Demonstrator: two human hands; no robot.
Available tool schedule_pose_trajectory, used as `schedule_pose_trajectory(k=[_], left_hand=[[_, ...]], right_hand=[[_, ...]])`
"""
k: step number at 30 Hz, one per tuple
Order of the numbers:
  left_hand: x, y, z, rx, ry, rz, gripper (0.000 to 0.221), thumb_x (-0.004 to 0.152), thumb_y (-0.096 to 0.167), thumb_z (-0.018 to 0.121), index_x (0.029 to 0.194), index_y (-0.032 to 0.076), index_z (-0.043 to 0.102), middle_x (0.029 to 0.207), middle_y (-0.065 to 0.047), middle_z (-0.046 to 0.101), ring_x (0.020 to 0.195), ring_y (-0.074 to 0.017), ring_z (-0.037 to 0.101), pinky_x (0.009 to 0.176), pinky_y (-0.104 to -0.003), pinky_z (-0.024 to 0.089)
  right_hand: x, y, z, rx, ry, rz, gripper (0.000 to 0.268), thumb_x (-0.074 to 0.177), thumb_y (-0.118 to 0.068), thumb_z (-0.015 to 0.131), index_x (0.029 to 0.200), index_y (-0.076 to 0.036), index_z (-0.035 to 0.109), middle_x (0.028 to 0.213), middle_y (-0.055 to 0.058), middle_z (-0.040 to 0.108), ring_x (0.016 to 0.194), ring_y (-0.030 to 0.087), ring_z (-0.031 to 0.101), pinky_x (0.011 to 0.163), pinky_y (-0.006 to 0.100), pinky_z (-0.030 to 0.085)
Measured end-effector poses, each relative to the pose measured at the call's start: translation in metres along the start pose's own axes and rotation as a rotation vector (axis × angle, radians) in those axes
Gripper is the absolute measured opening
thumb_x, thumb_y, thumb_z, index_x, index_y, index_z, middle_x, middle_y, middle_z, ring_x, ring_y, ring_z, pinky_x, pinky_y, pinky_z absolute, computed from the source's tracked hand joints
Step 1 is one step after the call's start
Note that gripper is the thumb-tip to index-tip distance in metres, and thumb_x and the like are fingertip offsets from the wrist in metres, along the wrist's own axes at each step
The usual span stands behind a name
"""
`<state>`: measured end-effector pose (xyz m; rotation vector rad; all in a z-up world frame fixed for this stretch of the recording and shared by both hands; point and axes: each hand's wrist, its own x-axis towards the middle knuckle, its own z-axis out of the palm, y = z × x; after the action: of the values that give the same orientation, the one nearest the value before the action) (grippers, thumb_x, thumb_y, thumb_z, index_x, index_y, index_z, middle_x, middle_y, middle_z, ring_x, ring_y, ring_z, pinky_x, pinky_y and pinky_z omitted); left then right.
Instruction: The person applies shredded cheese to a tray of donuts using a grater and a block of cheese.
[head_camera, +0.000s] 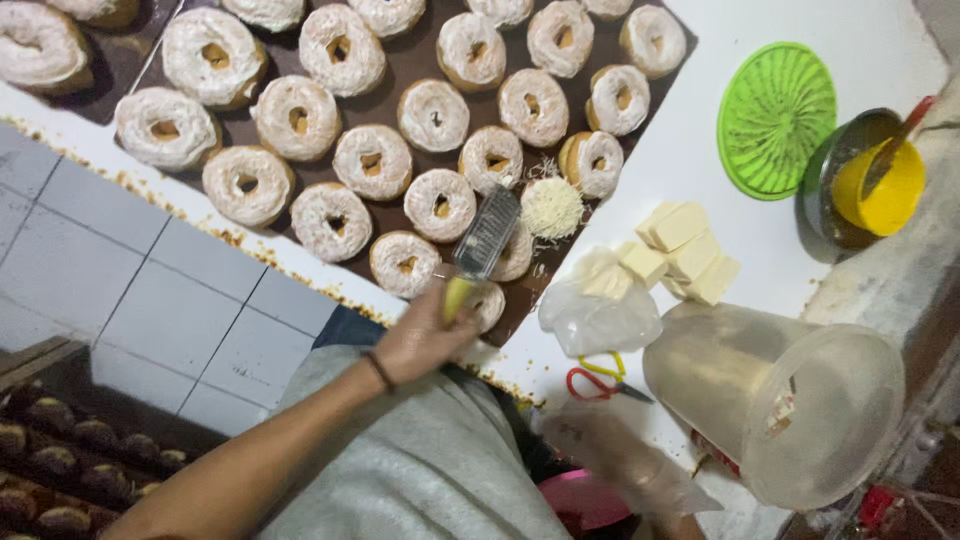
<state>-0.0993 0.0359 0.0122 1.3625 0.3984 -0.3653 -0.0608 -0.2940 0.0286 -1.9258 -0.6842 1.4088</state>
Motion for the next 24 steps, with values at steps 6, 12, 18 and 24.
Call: schedule_pose_trajectory(k=[6, 12, 18, 24], left_hand=[[-0.046, -0.009, -0.005, -0.07, 0.22, 0.157, 0.062, 0.089, 0.007, 0.066, 0.142, 0.003, 0.035, 0.094, 0.0, 0.054, 0.085, -0.0084, 0.054, 0.077, -0.026, 0.051], [-0.079, -0.015, 0.01, 0.057, 0.371, -0.005, 0.06, 0.088, 0.01, 0.069, 0.138, 0.003, 0.037, 0.09, 0.001, 0.056, 0.083, -0.0075, 0.057, 0.076, -0.024, 0.051], [-0.069, -0.016, 0.042, 0.018, 0.487, 0.185, 0.061, 0.088, 0.019, 0.078, 0.136, 0.003, 0.045, 0.1, 0.002, 0.062, 0.087, -0.0084, 0.062, 0.075, -0.025, 0.055], [0.001, 0.048, 0.135, 0.004, 0.369, 0.89, 0.086, 0.08, 0.034, 0.086, 0.139, 0.0, 0.035, 0.118, -0.019, 0.058, 0.106, -0.0323, 0.059, 0.091, -0.043, 0.048]], right_hand=[[0.083, -0.044, -0.101, -0.53, 0.953, -0.224, 0.01, 0.102, -0.009, 0.068, 0.11, -0.008, 0.074, 0.093, 0.013, 0.07, 0.084, 0.025, 0.067, 0.075, 0.04, 0.055], [0.144, -0.076, -0.137, -0.558, 0.863, -0.374, 0.02, 0.095, 0.0, 0.066, 0.109, -0.007, 0.078, 0.101, 0.016, 0.068, 0.098, 0.029, 0.066, 0.088, 0.043, 0.056], [0.142, -0.095, -0.124, 0.458, 0.756, -0.217, 0.044, 0.091, -0.025, 0.074, 0.133, -0.018, 0.064, 0.131, 0.013, 0.063, 0.111, 0.024, 0.064, 0.093, 0.047, 0.06], [0.133, -0.095, -0.123, 1.266, 0.672, -0.521, 0.087, 0.086, -0.057, 0.073, 0.156, -0.025, 0.032, 0.157, 0.014, 0.04, 0.137, 0.036, 0.046, 0.109, 0.072, 0.044]])
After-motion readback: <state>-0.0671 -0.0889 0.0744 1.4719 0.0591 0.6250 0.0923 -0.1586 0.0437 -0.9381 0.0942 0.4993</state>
